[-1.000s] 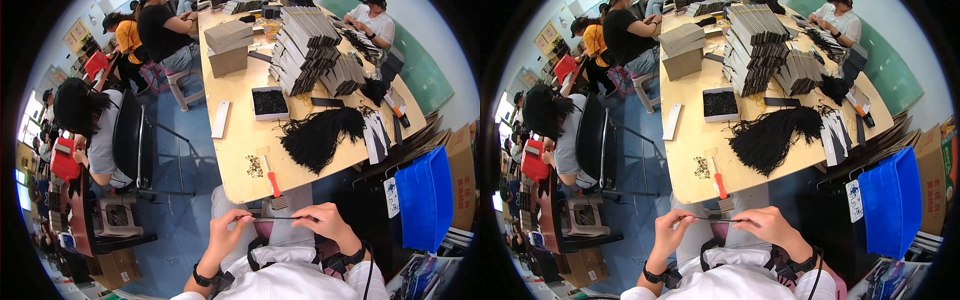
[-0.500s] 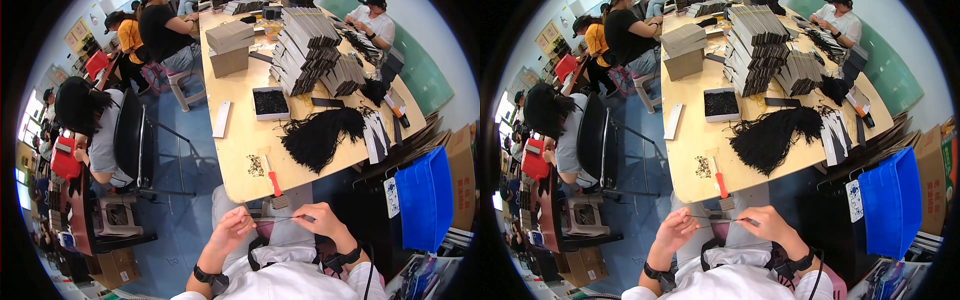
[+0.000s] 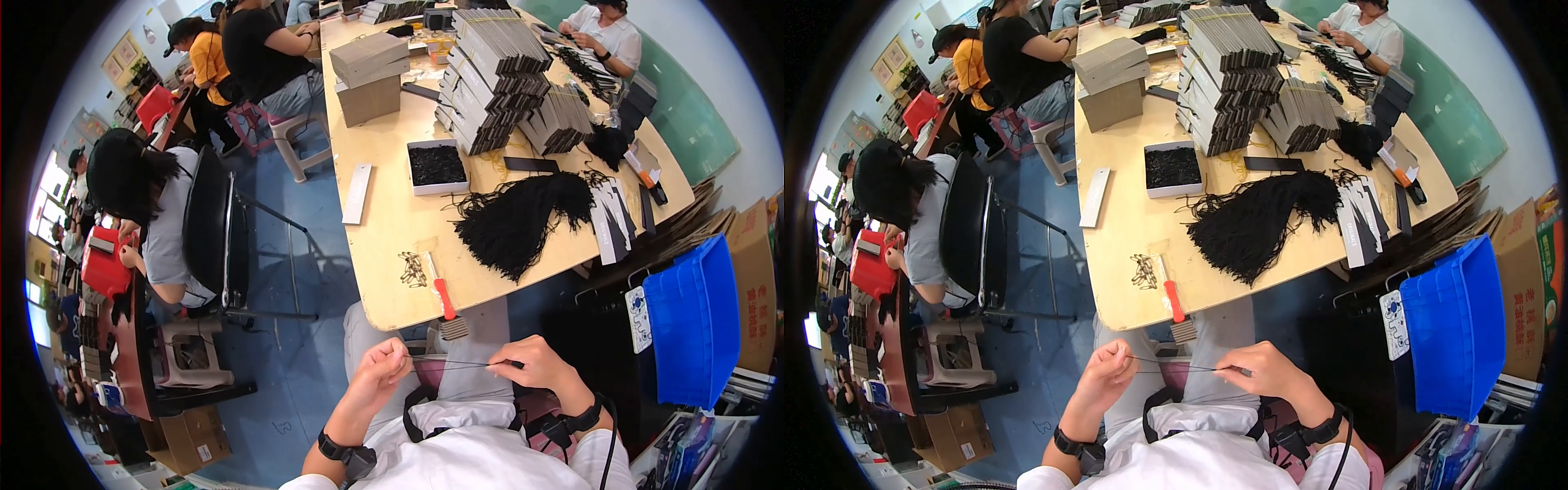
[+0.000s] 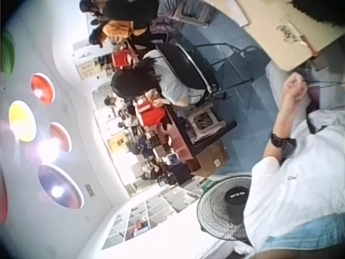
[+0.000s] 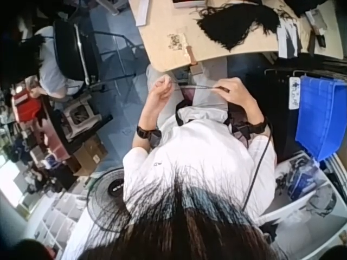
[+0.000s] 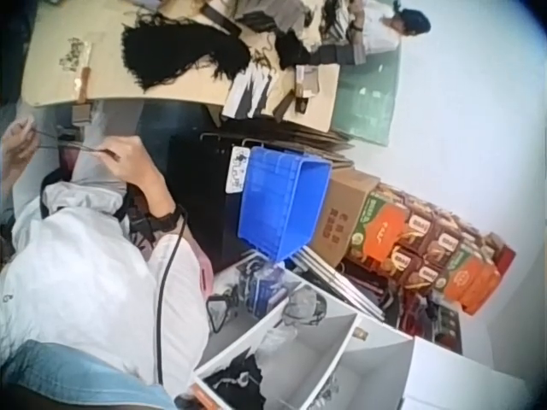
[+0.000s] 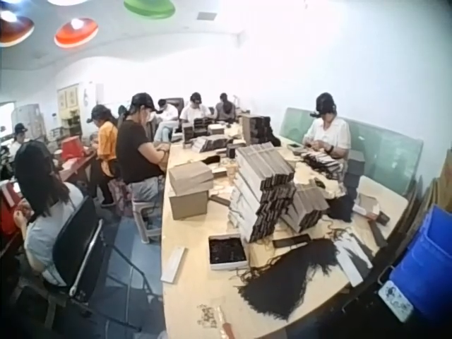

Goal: The person is seen attaching small metal hooks to black lanyard straps at a workstation in a shared production space.

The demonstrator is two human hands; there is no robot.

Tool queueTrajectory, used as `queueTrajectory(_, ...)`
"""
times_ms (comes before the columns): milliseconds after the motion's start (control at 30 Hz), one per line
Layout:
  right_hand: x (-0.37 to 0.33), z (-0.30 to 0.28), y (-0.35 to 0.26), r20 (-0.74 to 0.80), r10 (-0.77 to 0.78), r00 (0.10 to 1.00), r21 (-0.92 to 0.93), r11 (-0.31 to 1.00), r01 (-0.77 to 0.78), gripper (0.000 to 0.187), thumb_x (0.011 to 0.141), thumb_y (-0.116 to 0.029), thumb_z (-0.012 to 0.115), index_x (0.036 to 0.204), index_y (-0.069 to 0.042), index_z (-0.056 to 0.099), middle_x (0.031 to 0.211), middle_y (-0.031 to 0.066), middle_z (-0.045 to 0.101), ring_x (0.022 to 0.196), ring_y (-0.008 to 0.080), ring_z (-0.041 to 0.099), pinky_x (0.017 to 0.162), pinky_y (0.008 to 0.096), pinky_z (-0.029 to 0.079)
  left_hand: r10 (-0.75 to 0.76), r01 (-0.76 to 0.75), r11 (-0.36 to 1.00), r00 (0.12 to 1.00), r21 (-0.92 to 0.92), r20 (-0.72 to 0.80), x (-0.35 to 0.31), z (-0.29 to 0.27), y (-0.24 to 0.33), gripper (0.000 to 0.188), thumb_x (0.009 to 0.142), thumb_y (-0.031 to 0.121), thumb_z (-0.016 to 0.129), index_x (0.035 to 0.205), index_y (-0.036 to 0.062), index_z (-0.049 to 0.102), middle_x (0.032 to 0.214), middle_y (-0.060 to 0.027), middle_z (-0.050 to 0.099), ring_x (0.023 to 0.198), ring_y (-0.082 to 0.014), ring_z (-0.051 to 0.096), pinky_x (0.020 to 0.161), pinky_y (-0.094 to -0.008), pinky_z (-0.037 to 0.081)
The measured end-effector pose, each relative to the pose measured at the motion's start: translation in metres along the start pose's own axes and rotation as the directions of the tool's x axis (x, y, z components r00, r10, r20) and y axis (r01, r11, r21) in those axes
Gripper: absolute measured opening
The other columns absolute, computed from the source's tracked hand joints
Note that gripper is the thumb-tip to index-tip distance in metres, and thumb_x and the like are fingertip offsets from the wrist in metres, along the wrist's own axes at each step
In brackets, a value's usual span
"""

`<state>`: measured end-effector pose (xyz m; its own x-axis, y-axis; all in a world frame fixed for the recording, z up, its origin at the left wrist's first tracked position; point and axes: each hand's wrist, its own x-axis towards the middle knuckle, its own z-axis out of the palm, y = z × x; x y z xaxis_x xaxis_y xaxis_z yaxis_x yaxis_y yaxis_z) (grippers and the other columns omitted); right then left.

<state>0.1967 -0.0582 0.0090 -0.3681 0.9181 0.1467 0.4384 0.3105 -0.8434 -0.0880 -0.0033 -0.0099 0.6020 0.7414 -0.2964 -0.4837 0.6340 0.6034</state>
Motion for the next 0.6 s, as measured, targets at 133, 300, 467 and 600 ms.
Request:
queueTrajectory(133,-0.015,-0.005,0.012,-0.059,0.172,0.983,0.089,0.982,-0.167,0.005,0.079,-0.005,0.07,0.079,-0.001,0.068,0.068,0.009,0.067,0.058,0.0164,0.067,0.052,0.0261,0.05,-0.024,0.02,0.999,0.997,0.049,0.071,0.01,0.0,-0.017,0.019,0.094,0.021,0.059,0.082,0.0082,0.051,0.065,0.0048,0.043,0.061,-0.0064,0.04,0.058,-0.0211,0.031)
queueTrajectory(300,-0.023,-0.015,0.045,-0.155,0.23,0.961,0.071,0.973,-0.221,0.004,0.08,-0.003,0.068,0.079,0.001,0.066,0.068,0.0095,0.068,0.059,0.0161,0.068,0.054,0.0253,0.051,0.198,-0.132,0.806,0.979,0.577,-0.052,0.033,0.009,-0.054,0.018,0.095,0.016,0.057,0.084,0.0026,0.054,0.083,-0.003,0.054,0.075,-0.0121,0.054,0.076,-0.0254,0.047)
queueTrajectory(467,-0.026,0.007,0.091,-0.117,0.46,0.88,0.318,0.857,-0.406,0.009,0.082,-0.004,0.067,0.08,0.004,0.065,0.068,0.0102,0.068,0.06,0.0144,0.067,0.056,0.0248,0.051,0.594,-0.225,0.126,0.797,0.966,0.109,0.035,0.033,-0.056,0.011,0.081,0.007,0.071,0.083,0.0017,0.061,0.092,-0.0093,0.054,0.076,-0.0204,0.058,0.059,-0.0284,0.051)
queueTrajectory(600,-0.034,0.038,0.126,0.068,0.57,0.819,0.375,0.746,-0.55,0.009,0.082,-0.006,0.067,0.081,0.004,0.067,0.069,0.0091,0.067,0.059,0.0146,0.066,0.058,0.0279,0.052,0.68,-0.32,-0.175,0.644,0.931,0.349,0.037,0.029,-0.059,0.015,0.072,-0.001,0.073,0.084,0.0067,0.067,0.085,-0.0062,0.057,0.076,-0.022,0.054,0.061,-0.0303,0.047)
